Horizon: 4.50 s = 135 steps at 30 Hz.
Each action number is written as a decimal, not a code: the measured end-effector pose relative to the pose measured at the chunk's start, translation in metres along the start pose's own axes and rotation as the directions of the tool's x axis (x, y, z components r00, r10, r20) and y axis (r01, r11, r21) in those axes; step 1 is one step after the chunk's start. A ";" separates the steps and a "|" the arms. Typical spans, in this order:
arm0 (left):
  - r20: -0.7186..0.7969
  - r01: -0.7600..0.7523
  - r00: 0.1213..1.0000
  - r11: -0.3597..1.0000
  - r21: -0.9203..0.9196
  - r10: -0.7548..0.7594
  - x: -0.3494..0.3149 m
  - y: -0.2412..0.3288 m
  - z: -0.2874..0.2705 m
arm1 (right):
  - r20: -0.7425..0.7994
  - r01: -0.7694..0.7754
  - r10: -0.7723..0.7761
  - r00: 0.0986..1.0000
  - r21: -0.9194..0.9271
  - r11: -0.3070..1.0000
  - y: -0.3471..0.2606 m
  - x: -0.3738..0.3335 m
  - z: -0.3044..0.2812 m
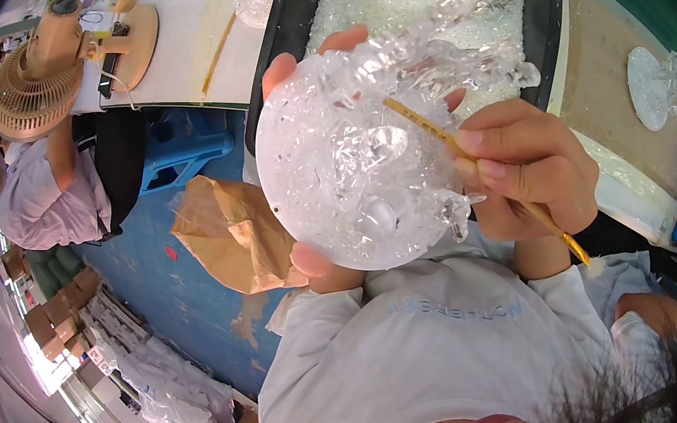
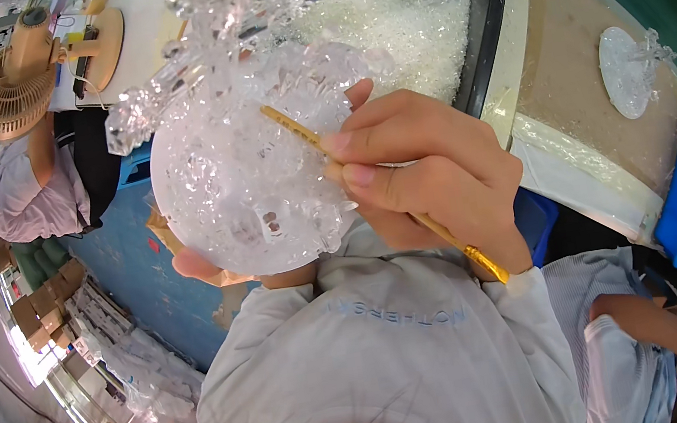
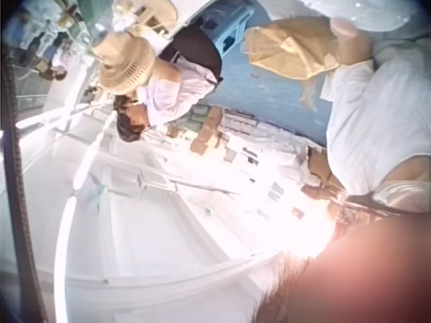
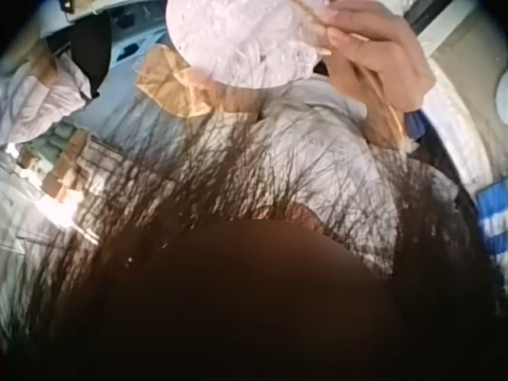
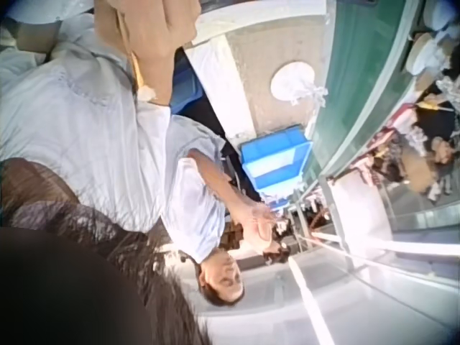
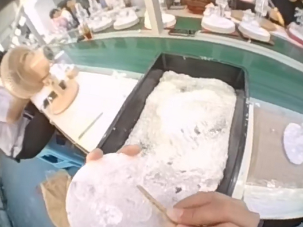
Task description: Assembling and decorating clear plastic light fixture components with artificial snow beads.
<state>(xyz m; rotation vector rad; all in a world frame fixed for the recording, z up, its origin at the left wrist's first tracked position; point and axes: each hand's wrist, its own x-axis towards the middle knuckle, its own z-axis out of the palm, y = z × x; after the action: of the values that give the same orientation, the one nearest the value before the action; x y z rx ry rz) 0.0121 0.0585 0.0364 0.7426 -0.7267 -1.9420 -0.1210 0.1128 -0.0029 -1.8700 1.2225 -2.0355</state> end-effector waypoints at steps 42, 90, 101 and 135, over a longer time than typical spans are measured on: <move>0.302 -0.125 0.930 0.955 -0.270 0.208 0.018 -0.013 -0.019 | -0.050 0.054 -0.055 0.997 -0.023 0.998 0.001 -0.006 0.002; 0.709 -0.716 0.444 0.693 -0.087 0.548 0.038 -0.015 -0.054 | -0.021 0.024 -0.029 0.999 -0.204 0.979 -0.037 -0.007 -0.001; 0.628 -0.680 0.489 0.715 -0.159 0.605 0.038 -0.021 -0.036 | -0.055 0.114 -0.122 0.991 -0.128 0.985 -0.029 -0.002 0.003; 0.583 -0.680 0.553 0.727 -0.096 0.595 0.031 -0.036 -0.040 | -0.058 -0.045 0.037 0.998 -0.131 0.990 -0.036 -0.009 0.001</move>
<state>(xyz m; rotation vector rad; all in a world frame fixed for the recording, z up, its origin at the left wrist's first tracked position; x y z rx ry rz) 0.0105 0.0386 -0.0222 -0.1146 -1.3132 -1.3993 -0.1027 0.1415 0.0121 -1.8381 1.4302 -2.0442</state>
